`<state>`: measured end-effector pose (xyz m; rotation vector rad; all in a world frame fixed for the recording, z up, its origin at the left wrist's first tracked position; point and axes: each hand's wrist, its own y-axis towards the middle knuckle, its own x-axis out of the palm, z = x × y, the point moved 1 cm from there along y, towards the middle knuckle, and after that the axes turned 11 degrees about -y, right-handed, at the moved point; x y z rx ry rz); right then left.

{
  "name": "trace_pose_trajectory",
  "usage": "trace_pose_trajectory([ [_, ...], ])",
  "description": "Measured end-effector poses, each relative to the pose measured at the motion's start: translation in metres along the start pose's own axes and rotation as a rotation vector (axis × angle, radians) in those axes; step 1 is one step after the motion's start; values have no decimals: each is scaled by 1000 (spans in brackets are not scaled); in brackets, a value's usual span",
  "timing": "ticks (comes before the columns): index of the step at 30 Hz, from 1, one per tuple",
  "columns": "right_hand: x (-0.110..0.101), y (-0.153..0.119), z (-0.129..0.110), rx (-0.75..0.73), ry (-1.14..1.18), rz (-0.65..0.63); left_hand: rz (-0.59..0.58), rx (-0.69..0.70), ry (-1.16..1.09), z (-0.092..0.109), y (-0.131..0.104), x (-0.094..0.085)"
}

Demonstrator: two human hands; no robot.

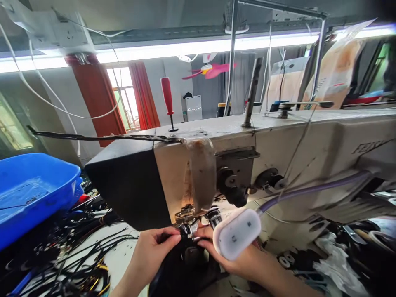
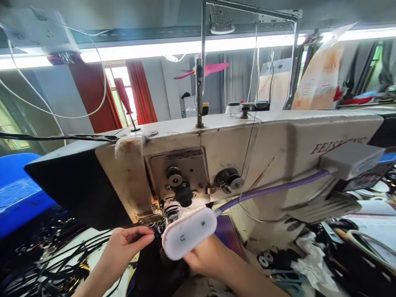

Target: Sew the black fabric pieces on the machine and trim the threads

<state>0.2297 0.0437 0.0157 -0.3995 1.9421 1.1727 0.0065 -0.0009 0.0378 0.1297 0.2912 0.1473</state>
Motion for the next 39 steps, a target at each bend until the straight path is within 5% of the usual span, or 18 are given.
trace_pose_trajectory([
  [5, 15, -2, 9, 25, -5, 25, 42, -147, -76, 3, 2, 4],
  [14, 48, -16, 27, 29, -34, 14, 61, -126, -117, 6, 3, 9],
  [20, 46, -11, 25, 30, 2, 14, 46, -89, -56, -12, 3, 5],
  [23, 45, -11, 25, 41, 11, 18, 108, 165, 167, -24, -4, 0],
  [26, 47, -14, 26, 47, 27, 24, 188, 621, 361, -31, -14, 1],
  [29, 49, -15, 27, 37, 48, 25, 134, 958, 467, -33, -18, 5],
  [32, 47, -14, 26, 22, 32, 39, 84, 1083, 538, -34, -15, 6],
  [39, 45, -14, 26, 4, 31, 23, 16, 1133, 568, -37, -10, -1],
])
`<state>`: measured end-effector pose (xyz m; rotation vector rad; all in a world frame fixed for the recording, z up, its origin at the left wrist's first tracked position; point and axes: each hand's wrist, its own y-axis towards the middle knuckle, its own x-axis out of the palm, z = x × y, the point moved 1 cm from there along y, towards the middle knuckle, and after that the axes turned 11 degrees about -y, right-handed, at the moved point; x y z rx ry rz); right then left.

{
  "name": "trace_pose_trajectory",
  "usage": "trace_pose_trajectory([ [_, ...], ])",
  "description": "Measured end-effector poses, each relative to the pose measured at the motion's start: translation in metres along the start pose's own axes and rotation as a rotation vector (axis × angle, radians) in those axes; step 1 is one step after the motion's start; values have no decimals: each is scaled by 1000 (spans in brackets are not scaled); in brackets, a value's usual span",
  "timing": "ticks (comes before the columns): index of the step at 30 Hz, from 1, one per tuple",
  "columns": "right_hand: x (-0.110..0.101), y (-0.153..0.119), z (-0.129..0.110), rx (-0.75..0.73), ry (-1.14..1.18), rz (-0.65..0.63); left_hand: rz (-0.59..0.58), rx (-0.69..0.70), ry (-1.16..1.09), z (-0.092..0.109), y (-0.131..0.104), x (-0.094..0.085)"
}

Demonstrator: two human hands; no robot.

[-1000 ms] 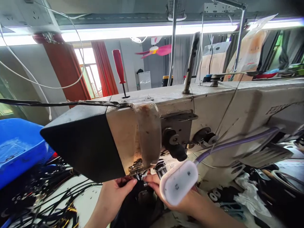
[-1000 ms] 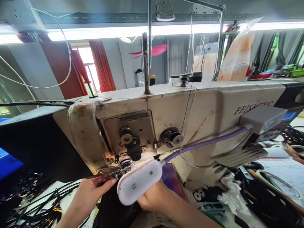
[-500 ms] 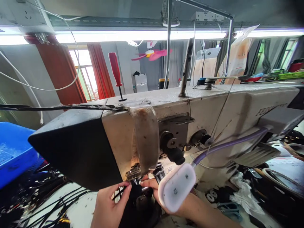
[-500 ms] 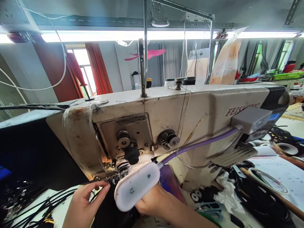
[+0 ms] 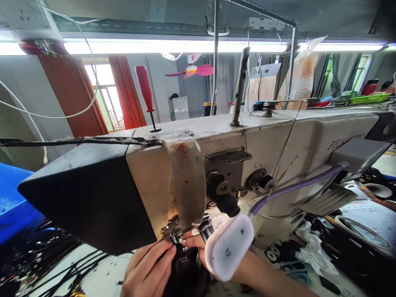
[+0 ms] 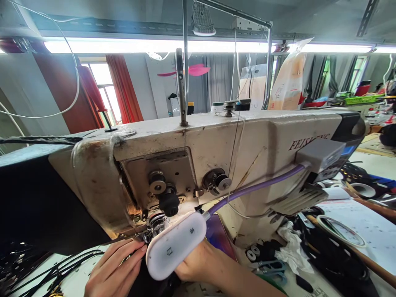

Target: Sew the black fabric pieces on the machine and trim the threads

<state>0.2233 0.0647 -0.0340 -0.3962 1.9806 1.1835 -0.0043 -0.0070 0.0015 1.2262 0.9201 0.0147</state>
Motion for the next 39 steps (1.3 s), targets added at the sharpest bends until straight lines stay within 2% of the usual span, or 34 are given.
trace_pose_trajectory([
  [6, 4, -2, 0, -11, -29, 1, -30, -20, -15, -1, -4, 0],
  [16, 15, -6, 6, -55, -68, -30, 48, 39, 14, 2, 2, 2],
  [23, 23, -9, 7, -75, -89, -29, 6, 78, 94, -1, 0, -2],
  [28, 20, -5, 4, -72, -91, -36, -22, 121, 153, -5, -1, -2],
  [35, 6, 4, 1, -90, -71, -62, 120, 120, 73, -5, 1, 3],
  [39, 8, 2, 2, -91, -78, -94, 70, 70, 81, -3, 0, 3],
])
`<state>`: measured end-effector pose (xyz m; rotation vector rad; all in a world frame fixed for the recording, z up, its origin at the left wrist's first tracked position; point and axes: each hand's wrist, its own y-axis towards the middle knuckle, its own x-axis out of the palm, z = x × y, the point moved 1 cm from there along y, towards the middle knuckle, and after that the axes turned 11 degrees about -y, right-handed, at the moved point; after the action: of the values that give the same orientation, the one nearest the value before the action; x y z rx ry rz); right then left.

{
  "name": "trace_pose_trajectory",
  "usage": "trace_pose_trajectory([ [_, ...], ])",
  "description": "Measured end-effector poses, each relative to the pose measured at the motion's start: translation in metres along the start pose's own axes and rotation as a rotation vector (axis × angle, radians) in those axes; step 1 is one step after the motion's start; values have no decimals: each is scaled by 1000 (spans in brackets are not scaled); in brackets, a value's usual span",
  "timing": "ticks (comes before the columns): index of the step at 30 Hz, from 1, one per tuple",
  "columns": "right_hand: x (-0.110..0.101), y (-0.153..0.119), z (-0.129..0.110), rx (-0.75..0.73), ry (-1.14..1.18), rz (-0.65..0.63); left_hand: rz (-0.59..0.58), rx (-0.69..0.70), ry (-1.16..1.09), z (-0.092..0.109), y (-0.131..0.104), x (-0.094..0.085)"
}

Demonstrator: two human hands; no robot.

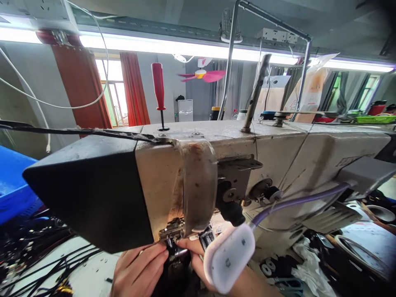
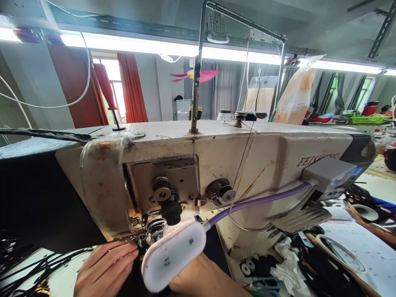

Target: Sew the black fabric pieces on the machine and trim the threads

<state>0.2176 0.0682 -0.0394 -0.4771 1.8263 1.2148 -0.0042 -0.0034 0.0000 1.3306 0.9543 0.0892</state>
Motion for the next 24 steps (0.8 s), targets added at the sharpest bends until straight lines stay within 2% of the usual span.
trace_pose_trajectory([
  [7, 17, 0, 2, 4, -39, -14, 6, 32, 13, 1, 1, 3],
  [13, 18, 4, 6, -34, -51, 1, 97, 94, 74, 3, 14, 6],
  [17, 22, 3, 9, -36, -37, 18, 138, 98, 113, 0, 14, 9],
  [22, 25, 4, 11, 119, 54, 102, 101, 76, 131, -5, 7, 10],
  [24, 22, 5, 11, 164, 101, 99, 93, 74, 140, -5, 7, 10],
])
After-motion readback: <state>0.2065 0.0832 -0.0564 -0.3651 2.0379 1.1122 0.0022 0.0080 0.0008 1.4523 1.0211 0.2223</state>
